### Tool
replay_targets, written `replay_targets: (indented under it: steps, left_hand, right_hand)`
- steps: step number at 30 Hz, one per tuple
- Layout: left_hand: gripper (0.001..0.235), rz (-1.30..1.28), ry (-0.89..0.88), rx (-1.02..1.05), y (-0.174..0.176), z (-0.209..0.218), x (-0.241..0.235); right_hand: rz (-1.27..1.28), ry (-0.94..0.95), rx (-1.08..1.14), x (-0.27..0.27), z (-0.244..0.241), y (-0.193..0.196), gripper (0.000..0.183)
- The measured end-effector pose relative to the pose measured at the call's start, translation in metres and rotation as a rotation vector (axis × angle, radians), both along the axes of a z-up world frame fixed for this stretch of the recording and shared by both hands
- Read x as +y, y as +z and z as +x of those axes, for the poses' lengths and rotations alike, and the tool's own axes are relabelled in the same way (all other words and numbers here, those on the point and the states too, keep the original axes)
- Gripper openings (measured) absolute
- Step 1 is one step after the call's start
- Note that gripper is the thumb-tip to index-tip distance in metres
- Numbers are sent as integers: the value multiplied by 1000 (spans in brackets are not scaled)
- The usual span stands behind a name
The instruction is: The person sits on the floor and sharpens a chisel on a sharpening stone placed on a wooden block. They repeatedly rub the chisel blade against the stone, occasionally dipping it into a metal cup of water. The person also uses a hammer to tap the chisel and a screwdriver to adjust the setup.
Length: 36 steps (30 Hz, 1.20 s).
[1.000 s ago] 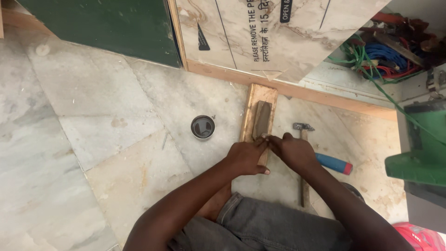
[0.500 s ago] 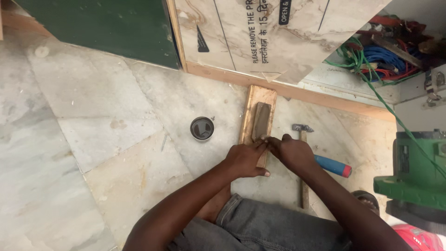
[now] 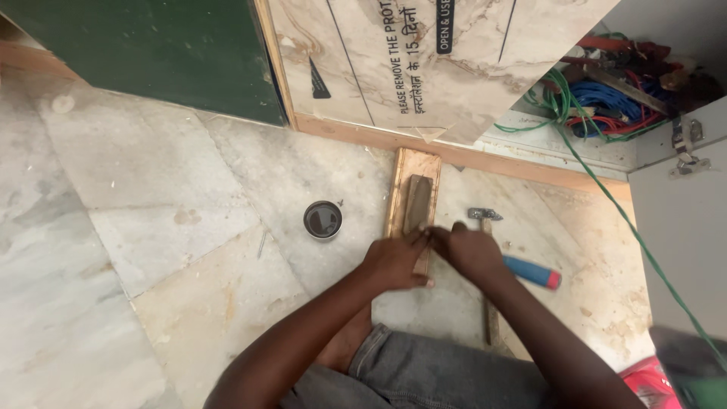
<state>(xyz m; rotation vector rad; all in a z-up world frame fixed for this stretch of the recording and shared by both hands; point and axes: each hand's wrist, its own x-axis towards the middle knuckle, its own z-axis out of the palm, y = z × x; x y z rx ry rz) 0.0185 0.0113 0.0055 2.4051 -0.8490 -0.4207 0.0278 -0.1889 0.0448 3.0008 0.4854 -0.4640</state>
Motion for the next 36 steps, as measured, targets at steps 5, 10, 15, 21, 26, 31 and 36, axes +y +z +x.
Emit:
replay_targets:
  steps: [5,10,15,21,26,31,36]
  left_hand:
    - [116,93,15,-25,-6,12,-6]
    - [101,42,165,-58,-6,59,-31]
    - [106,27,20,-80,1,6,-10]
    - [112,92,12,-26,4,2,-3]
    - [103,78,127,-35,-5,59,-24]
    - [103,102,29,49,-4,14,-8]
    - [108,86,7,15,1,-7,-2]
  right_hand:
    - [6,-31,1,1,19,-5,42]
    - [103,-43,-143,-1,69,3,34]
    - [64,45,-8,-1,12,15,38]
    - [4,77,-64,-3,17,-1,36]
    - [133,0,-164,-10,69,-9,32]
    - [8,47,-19,-4,21,1,36]
    - [46,29,4,0,4,2,41]
